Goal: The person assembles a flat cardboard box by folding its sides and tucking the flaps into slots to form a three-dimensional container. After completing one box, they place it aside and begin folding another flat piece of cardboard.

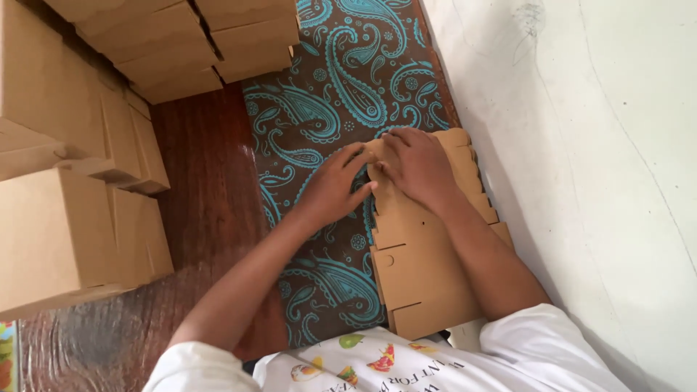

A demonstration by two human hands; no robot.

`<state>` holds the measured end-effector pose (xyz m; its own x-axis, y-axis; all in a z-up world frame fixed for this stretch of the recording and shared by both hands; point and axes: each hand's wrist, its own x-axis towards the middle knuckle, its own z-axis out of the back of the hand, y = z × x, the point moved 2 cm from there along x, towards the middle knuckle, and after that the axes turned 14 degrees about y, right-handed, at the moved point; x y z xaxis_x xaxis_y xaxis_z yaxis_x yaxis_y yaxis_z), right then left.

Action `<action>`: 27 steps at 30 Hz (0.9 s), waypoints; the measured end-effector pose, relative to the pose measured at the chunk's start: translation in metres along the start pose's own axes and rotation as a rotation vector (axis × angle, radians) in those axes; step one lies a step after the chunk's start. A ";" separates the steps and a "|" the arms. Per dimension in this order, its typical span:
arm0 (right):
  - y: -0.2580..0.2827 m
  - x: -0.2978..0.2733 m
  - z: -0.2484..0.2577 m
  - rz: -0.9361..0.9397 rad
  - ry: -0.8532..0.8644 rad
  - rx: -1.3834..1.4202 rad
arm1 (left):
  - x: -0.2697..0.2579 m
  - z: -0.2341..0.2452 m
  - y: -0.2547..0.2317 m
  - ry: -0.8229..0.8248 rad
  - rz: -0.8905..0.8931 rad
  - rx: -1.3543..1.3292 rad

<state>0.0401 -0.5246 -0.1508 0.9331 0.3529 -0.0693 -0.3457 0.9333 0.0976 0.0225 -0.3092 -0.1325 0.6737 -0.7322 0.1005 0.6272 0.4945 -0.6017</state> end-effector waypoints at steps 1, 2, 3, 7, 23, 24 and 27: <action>-0.004 0.001 -0.006 0.000 -0.043 -0.040 | 0.006 -0.008 0.005 0.009 0.019 0.003; -0.002 -0.002 0.001 -0.001 -0.041 -0.042 | 0.005 -0.011 0.004 0.009 0.019 0.000; 0.000 -0.003 0.009 0.029 -0.071 0.016 | 0.006 -0.013 0.004 0.035 0.017 0.053; -0.013 0.003 0.016 0.180 -0.188 0.287 | 0.001 -0.010 0.006 0.010 0.001 0.018; -0.011 -0.038 0.096 0.283 -0.239 0.332 | -0.001 -0.003 0.011 0.103 -0.130 -0.226; -0.009 -0.045 0.109 0.305 -0.270 0.304 | -0.001 -0.003 0.010 0.134 -0.110 -0.179; 0.010 -0.069 0.158 0.374 -0.291 0.291 | -0.001 -0.008 0.008 0.162 -0.085 -0.060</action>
<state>-0.0123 -0.5503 0.0122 0.7554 0.5850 0.2953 -0.6553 0.6767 0.3358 0.0238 -0.3079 -0.1434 0.5444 -0.8384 0.0275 0.6520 0.4023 -0.6427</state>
